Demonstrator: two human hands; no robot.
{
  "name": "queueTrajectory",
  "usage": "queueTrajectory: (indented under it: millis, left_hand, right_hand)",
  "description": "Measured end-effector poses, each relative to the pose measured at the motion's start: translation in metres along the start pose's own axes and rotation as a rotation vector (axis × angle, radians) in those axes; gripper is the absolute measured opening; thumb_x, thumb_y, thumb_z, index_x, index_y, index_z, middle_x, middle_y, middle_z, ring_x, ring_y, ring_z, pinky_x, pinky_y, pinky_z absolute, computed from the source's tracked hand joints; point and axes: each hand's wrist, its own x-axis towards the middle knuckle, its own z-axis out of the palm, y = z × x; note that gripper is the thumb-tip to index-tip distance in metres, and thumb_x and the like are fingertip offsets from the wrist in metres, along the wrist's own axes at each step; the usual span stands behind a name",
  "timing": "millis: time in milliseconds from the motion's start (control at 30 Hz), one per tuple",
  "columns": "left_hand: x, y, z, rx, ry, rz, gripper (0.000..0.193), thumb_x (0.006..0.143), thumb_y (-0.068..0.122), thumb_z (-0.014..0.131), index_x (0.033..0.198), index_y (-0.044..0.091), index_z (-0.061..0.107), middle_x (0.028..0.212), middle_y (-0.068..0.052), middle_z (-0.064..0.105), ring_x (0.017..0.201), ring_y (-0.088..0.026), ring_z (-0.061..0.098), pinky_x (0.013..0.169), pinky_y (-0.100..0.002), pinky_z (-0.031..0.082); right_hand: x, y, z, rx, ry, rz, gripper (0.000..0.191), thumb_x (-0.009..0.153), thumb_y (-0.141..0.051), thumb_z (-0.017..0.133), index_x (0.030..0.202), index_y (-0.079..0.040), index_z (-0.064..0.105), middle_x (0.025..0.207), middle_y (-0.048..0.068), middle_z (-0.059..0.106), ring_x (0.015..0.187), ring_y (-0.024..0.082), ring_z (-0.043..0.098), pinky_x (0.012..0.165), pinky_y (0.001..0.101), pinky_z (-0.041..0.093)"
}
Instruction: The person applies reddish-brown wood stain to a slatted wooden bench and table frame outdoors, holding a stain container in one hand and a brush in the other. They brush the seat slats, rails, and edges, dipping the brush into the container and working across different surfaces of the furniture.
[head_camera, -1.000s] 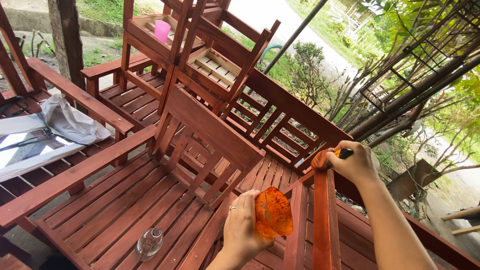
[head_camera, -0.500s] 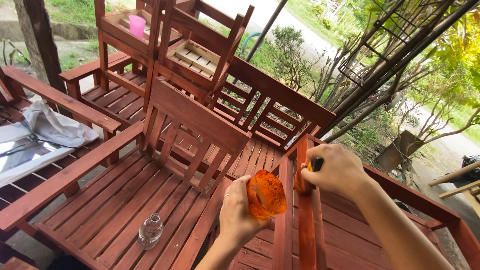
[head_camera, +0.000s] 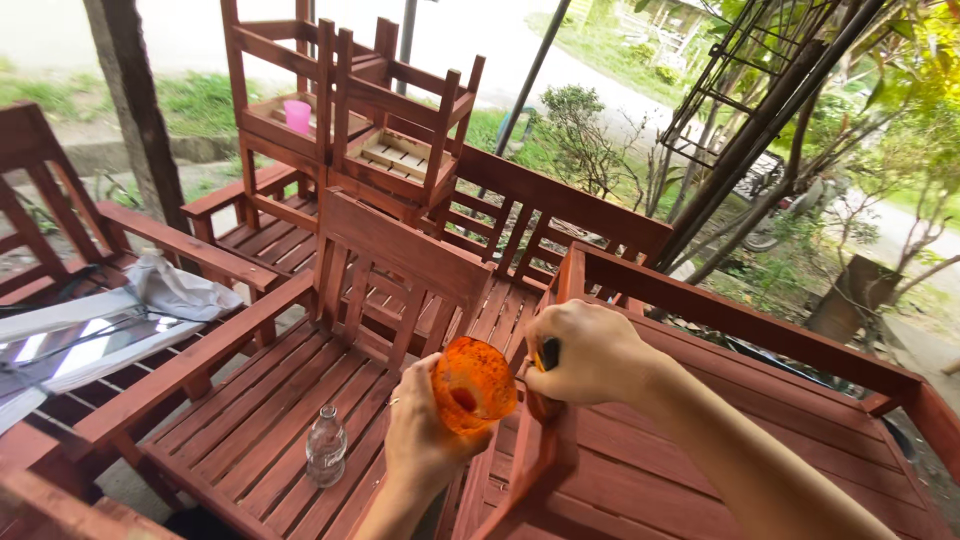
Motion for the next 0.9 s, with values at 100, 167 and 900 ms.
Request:
queueTrajectory:
  millis: [100,167,900]
  left_hand:
    - [-0.102,0.05,0.031,0.04,0.126,0.061,0.095,0.05,0.021,0.095,0.131,0.01,0.047,0.121,-0.012,0.06,0.12,-0.035,0.054,0.1,-0.045,0.047]
    - [-0.173,0.084,0.055,0.076,0.183,0.067,0.096,0.047,0.021,0.095,0.13,0.009,0.047,0.12,-0.013,0.061,0.117,-0.035,0.056,0.099,-0.046,0.047]
    - [-0.448,0.288,0.29,0.015,-0.057,0.049,0.117,0.043,0.019,0.101,0.141,0.011,0.039,0.128,-0.014,0.058,0.118,-0.033,0.056,0.101,-0.046,0.046]
  right_hand:
    - [-0.114,0.035,-0.01,0.117,0.073,-0.072,0.028,0.066,-0.037,0.075,0.08,-0.013,0.074,0.078,0.007,0.073,0.079,0.027,0.073,0.075,0.0407,0.058]
    - [-0.194,0.063,-0.01,0.183,0.127,-0.078,0.027,0.068,-0.038,0.076,0.082,-0.014,0.074,0.077,0.006,0.073,0.077,0.026,0.073,0.075,0.0401,0.057]
    - [-0.605,0.334,0.115,1.239,0.983,0.437,0.013,0.086,-0.006,0.078,0.094,0.004,0.076,0.079,0.013,0.075,0.069,0.012,0.07,0.065,0.0236,0.057]
